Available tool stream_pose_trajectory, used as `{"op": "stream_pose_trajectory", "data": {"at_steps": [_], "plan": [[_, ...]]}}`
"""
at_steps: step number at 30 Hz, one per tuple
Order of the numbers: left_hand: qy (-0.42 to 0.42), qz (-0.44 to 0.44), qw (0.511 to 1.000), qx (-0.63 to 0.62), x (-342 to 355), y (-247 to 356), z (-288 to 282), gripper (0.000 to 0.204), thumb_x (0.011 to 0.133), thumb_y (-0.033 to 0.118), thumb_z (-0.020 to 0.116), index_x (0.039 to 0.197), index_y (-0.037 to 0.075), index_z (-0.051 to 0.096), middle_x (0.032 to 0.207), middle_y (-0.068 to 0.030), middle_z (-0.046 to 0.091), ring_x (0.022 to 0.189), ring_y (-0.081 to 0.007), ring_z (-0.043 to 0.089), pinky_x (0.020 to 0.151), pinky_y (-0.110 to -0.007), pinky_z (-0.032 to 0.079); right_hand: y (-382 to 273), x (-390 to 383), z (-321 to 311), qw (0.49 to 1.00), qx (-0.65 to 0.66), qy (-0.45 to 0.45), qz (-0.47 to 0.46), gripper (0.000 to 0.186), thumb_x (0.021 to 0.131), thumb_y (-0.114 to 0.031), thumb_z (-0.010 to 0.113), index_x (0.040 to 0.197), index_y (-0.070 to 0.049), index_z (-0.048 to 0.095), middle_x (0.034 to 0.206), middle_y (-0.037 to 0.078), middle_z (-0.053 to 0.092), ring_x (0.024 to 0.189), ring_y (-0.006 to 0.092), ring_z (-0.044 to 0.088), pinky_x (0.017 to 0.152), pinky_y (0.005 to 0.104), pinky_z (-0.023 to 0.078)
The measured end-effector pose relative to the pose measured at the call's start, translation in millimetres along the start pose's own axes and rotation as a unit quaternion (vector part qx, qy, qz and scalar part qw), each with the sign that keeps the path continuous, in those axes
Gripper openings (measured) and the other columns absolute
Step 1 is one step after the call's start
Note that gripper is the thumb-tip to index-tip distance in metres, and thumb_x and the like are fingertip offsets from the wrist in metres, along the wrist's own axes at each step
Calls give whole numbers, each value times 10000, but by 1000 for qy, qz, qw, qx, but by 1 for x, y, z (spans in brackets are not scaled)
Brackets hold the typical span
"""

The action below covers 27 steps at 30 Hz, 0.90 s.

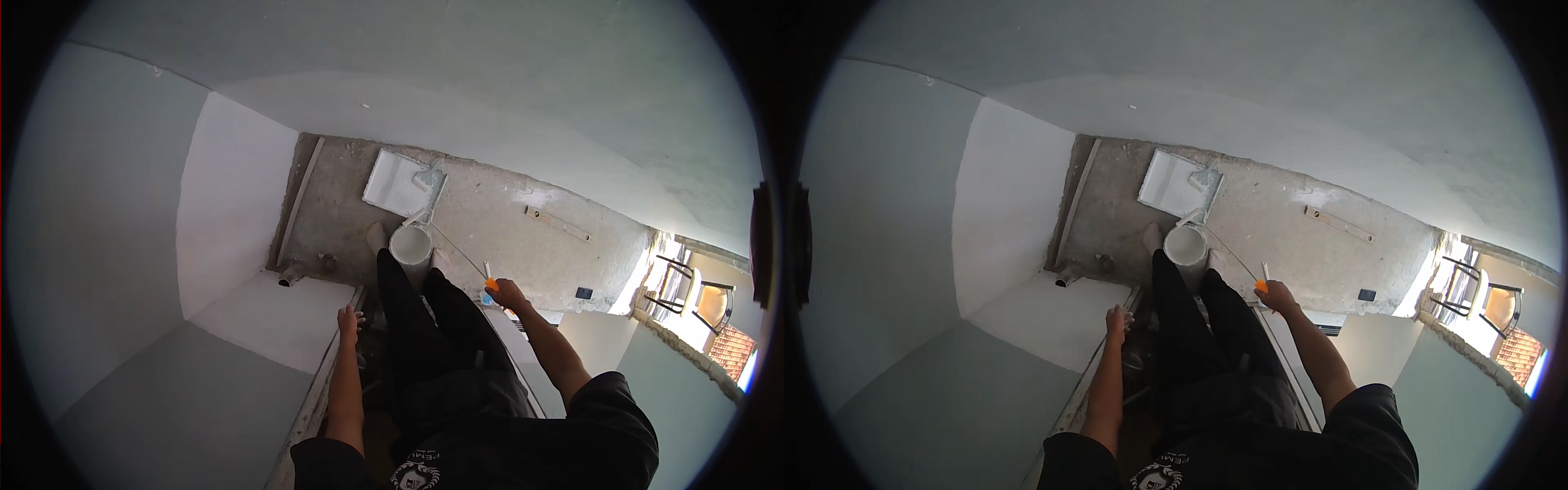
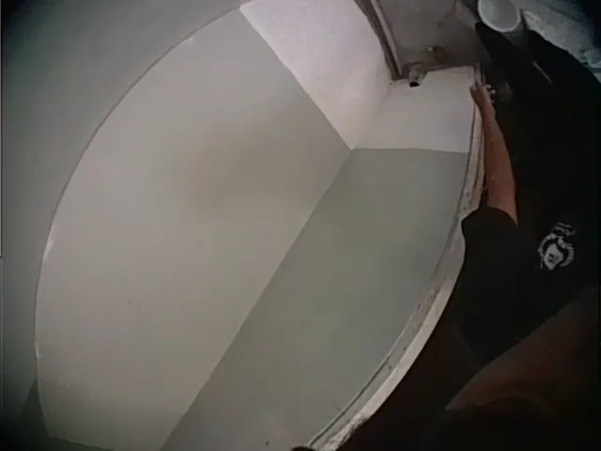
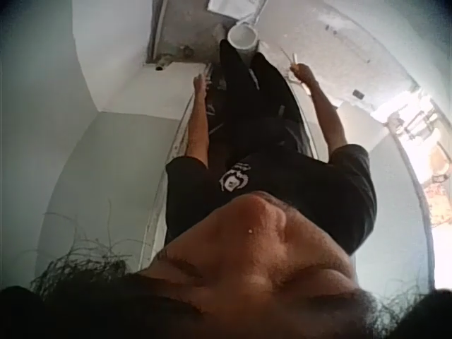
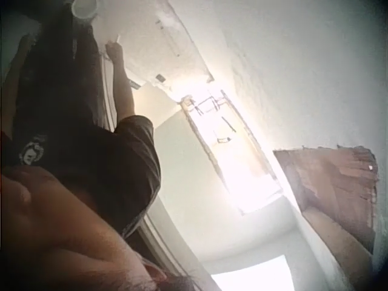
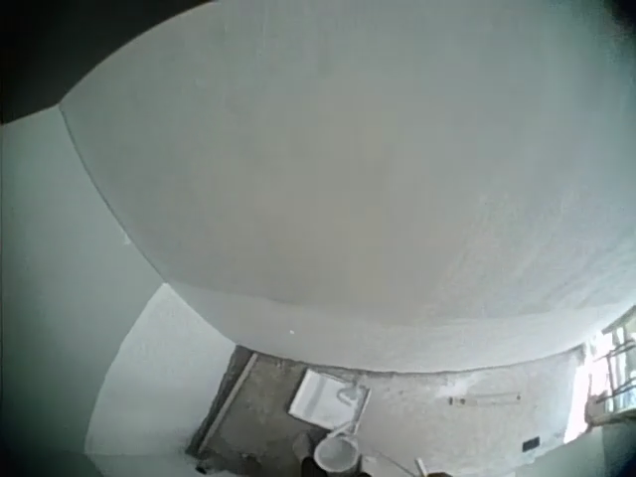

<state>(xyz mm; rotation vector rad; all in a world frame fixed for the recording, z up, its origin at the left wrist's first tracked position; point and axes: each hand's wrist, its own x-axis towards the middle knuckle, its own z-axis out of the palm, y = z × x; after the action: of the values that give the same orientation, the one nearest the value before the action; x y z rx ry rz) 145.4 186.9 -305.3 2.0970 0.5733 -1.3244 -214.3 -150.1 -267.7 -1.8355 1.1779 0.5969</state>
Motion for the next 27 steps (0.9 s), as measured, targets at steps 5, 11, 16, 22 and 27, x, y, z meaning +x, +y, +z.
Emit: {"op": "stream_pose_trajectory", "data": {"at_steps": [5, 11, 16, 22, 27], "plan": [[42, -43, 997, -45, 48, -33, 25, 464, 983, 345, 431, 1330, 36, 443, 972, -89, 675, 747, -170, 674, 531, -299, 472, -42, 142, 2, 996, -65, -35, -41, 483, 885, -441, 597, 894, 39, 650, 874, 267, 664, 862, 435, 643, 793, 501, 502], [25, -25, 994, -107, 85, -46, 39, 416, 978, 352, 462, 1263, 49, 478, 946, -72, 678, 792, -147, 673, 558, -275, 471, -48, 275, -16, 974, -183, -49, -123, 462, 885, -444, 600, 909, 15, 651, 899, 237, 670, 887, 422, 640, 810, 486, 503], [30, -28, 991, -125, 100, -51, 35, 366, 981, 348, 472, 1214, 67, 502, 935, -68, 677, 774, -143, 670, 558, -261, 458, -69, 337, -34, 963, -231, -56, -130, 426, 889, -423, 604, 936, -2, 660, 919, 230, 671, 911, 404, 640, 838, 468, 501], [23, -52, 991, -122, 101, -56, 24, 348, 993, 350, 456, 1206, 82, 516, 940, -63, 677, 773, -141, 667, 558, -263, 451, -111, 360, -27, 958, -254, -93, -93, 450, 888, -436, 610, 957, 6, 660, 976, 225, 673, 928, 391, 647, 841, 458, 511], [20, -49, 989, -141, 103, -49, 21, 322, 998, 346, 464, 1165, 75, 506, 922, -54, 671, 772, -137, 656, 582, -269, 436, -114, 349, -33, 965, -237, -113, -26, 467, 887, -442, 613, 1012, 6, 658, 1002, 223, 671, 954, 385, 644, 858, 454, 510]]}}
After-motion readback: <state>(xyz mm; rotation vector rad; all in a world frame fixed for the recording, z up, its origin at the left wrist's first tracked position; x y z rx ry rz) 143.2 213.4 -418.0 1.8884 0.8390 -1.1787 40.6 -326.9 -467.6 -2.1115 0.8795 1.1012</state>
